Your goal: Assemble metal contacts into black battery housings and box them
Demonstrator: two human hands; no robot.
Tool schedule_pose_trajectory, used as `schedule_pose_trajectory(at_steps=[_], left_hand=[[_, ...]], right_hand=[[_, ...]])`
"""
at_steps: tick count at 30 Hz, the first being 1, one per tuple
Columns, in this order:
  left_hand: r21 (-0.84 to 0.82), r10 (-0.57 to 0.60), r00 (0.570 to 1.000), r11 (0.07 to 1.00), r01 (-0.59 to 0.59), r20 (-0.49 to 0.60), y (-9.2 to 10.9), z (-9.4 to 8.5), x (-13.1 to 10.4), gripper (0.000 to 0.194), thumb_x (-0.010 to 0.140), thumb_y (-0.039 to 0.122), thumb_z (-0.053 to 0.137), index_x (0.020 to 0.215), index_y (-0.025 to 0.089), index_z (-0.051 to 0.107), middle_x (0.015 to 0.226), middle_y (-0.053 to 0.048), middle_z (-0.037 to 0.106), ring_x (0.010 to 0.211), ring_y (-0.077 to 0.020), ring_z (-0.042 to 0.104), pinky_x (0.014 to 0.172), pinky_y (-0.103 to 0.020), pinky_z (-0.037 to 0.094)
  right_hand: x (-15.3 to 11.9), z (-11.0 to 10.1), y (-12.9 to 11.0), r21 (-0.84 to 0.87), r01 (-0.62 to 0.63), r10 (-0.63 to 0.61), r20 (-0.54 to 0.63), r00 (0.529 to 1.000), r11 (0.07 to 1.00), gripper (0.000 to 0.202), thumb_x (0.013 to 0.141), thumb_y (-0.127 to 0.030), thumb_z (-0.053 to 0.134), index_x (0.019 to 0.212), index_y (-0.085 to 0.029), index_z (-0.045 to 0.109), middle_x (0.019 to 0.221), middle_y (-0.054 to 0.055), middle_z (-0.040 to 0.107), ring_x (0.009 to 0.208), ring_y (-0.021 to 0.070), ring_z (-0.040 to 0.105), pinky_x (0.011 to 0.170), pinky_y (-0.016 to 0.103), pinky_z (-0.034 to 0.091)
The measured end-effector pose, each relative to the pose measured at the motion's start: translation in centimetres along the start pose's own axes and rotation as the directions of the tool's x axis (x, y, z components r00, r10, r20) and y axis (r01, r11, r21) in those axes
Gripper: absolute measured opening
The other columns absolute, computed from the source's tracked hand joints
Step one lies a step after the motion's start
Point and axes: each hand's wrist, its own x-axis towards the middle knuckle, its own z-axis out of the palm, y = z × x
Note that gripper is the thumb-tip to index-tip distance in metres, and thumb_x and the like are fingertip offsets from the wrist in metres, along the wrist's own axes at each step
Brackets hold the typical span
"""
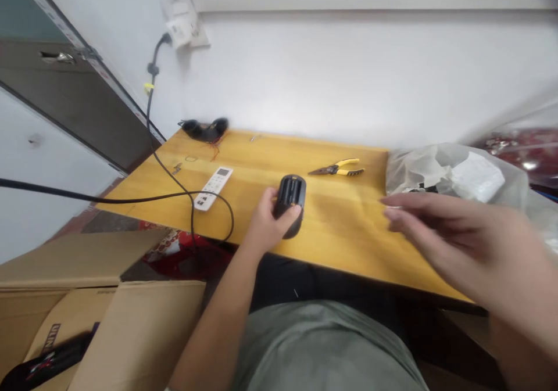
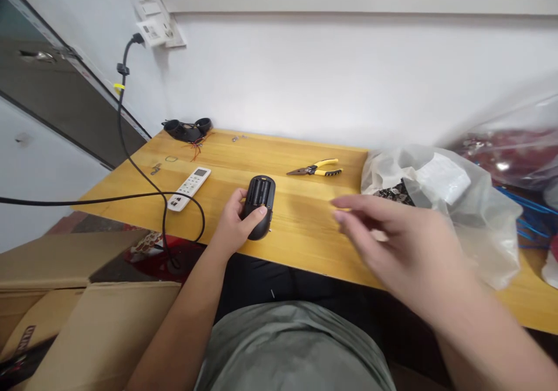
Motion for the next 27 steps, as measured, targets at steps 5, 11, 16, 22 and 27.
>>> schedule_pose_trajectory(at_steps=[5,11,16,22,27], left_hand=[[-0.001,0.011,1.0,1.0,-0.011,-0.014,0.1,0.0,-0.1,0.048,0.08,0.045,0.084,0.115,0.021,0.061,0.097,-0.006,0.073,0.086,-0.0209,0.071,0.078,-0.033,0.059],[0.002,0.012,1.0,1.0,-0.012,-0.005,0.0,0.0,-0.1,0.052,0.082,0.046,0.083,0.12,0.021,0.058,0.098,-0.005,0.073,0.085,-0.0196,0.07,0.078,-0.031,0.057],[0.022,-0.004,1.0,1.0,0.004,-0.031,-0.2,0.4,0.3,0.053,0.086,0.048,0.08,0.125,0.021,0.057,0.1,-0.005,0.073,0.086,-0.0196,0.07,0.077,-0.03,0.056],[0.069,-0.044,0.998,0.996,0.048,-0.055,0.1,0.8,1.1,0.054,0.087,0.051,0.08,0.126,0.022,0.058,0.098,-0.006,0.074,0.084,-0.0193,0.07,0.074,-0.029,0.053],[0.049,-0.043,0.997,0.998,0.045,-0.059,0.1,0.8,1.1,0.053,0.087,0.052,0.08,0.123,0.021,0.056,0.092,-0.004,0.072,0.077,-0.0169,0.068,0.07,-0.027,0.052]], right_hand=[[6.6,5.7,-4.1,0.533,0.064,-0.155,0.128,0.98,0.844,0.023,0.09,-0.044,0.082,0.094,-0.021,0.082,0.079,0.005,0.078,0.059,0.0162,0.067,0.058,0.03,0.06],[11.7,10.2,-4.9,0.726,-0.44,0.032,0.501,0.865,0.528,0.027,0.088,-0.033,0.091,0.081,-0.011,0.078,0.076,0.009,0.076,0.067,0.0143,0.073,0.069,0.024,0.067],[11.9,10.3,-3.6,0.718,-0.551,-0.018,0.615,0.788,0.425,0.014,0.089,-0.009,0.082,0.103,-0.011,0.079,0.106,0.013,0.081,0.096,0.0167,0.079,0.093,0.025,0.066],[11.9,11.1,-1.1,0.63,-0.048,-0.163,0.273,0.948,0.775,0.022,0.098,-0.029,0.073,0.081,-0.015,0.076,0.08,0.005,0.074,0.073,0.0167,0.069,0.078,0.032,0.062],[11.8,13.0,-1.1,0.496,0.251,-0.35,0.117,0.929,0.831,0.02,0.1,-0.028,0.068,0.091,-0.02,0.083,0.084,0.003,0.076,0.075,0.0196,0.069,0.073,0.033,0.054]])
